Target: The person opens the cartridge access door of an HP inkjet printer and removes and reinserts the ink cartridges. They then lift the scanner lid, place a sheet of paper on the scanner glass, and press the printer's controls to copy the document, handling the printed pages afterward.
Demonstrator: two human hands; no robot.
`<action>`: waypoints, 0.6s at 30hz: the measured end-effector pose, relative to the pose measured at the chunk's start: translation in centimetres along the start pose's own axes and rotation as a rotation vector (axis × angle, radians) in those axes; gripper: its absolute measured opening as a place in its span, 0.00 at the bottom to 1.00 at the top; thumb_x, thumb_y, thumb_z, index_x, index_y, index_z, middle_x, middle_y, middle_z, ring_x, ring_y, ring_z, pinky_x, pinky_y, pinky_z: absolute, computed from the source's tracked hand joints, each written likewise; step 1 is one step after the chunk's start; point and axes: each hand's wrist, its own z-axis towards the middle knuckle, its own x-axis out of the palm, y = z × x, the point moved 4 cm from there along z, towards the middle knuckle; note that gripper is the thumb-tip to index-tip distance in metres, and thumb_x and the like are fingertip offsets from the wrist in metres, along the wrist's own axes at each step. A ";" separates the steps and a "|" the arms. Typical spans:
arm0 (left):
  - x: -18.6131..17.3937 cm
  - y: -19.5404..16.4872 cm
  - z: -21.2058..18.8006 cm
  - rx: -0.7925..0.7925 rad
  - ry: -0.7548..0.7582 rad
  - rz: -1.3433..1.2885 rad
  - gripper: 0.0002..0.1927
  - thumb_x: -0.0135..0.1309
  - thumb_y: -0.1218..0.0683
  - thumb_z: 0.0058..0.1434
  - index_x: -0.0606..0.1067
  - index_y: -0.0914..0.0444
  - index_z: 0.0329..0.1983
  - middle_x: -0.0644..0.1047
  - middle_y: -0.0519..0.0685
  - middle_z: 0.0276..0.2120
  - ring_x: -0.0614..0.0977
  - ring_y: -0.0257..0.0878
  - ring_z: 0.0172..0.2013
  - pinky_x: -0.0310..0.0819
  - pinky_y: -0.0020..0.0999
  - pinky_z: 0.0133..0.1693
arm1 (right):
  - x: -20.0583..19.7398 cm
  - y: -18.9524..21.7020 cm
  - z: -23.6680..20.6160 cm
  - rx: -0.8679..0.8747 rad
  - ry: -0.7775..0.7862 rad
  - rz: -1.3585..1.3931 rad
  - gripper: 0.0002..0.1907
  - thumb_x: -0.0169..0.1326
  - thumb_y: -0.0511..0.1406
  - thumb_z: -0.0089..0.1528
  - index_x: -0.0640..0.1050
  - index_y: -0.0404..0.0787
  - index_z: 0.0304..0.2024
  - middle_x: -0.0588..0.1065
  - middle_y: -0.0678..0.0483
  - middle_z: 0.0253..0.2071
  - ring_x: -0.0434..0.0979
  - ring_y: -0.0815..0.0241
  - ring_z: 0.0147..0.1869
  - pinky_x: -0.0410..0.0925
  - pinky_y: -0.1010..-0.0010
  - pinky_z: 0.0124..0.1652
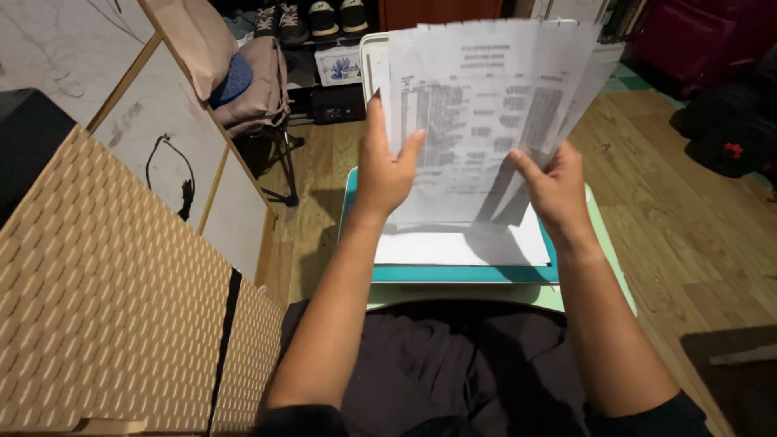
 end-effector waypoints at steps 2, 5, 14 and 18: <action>0.2 -0.3 -0.4 0.037 -0.008 0.069 0.33 0.56 0.63 0.68 0.57 0.68 0.73 0.76 0.58 0.59 0.80 0.44 0.59 0.74 0.36 0.61 | 0.4 0.5 -0.4 -0.062 -0.016 0.018 0.19 0.57 0.27 0.66 0.72 0.34 0.59 0.78 0.51 0.55 0.79 0.62 0.58 0.71 0.70 0.58; 0.4 -0.2 -1.9 0.009 -0.058 0.025 0.34 0.56 0.64 0.66 0.57 0.67 0.73 0.75 0.58 0.59 0.79 0.44 0.60 0.73 0.36 0.60 | 0.7 0.3 -1.3 -0.118 -0.036 0.043 0.23 0.56 0.24 0.64 0.67 0.36 0.60 0.75 0.51 0.56 0.77 0.62 0.60 0.70 0.69 0.59; 0.9 0.9 -4.4 -0.094 -0.120 -0.070 0.17 0.56 0.59 0.68 0.71 0.68 0.57 0.81 0.53 0.45 0.82 0.37 0.45 0.76 0.32 0.48 | 0.8 -0.3 -1.9 -0.154 -0.024 0.096 0.17 0.54 0.24 0.66 0.67 0.36 0.56 0.74 0.51 0.56 0.74 0.61 0.62 0.67 0.69 0.62; 1.2 1.4 -5.3 -0.167 -0.095 -0.045 0.14 0.56 0.57 0.68 0.73 0.68 0.54 0.82 0.52 0.42 0.82 0.37 0.43 0.77 0.31 0.47 | 1.0 -0.6 -2.8 -0.126 -0.025 0.060 0.21 0.53 0.24 0.64 0.66 0.36 0.59 0.73 0.51 0.58 0.72 0.62 0.64 0.65 0.69 0.62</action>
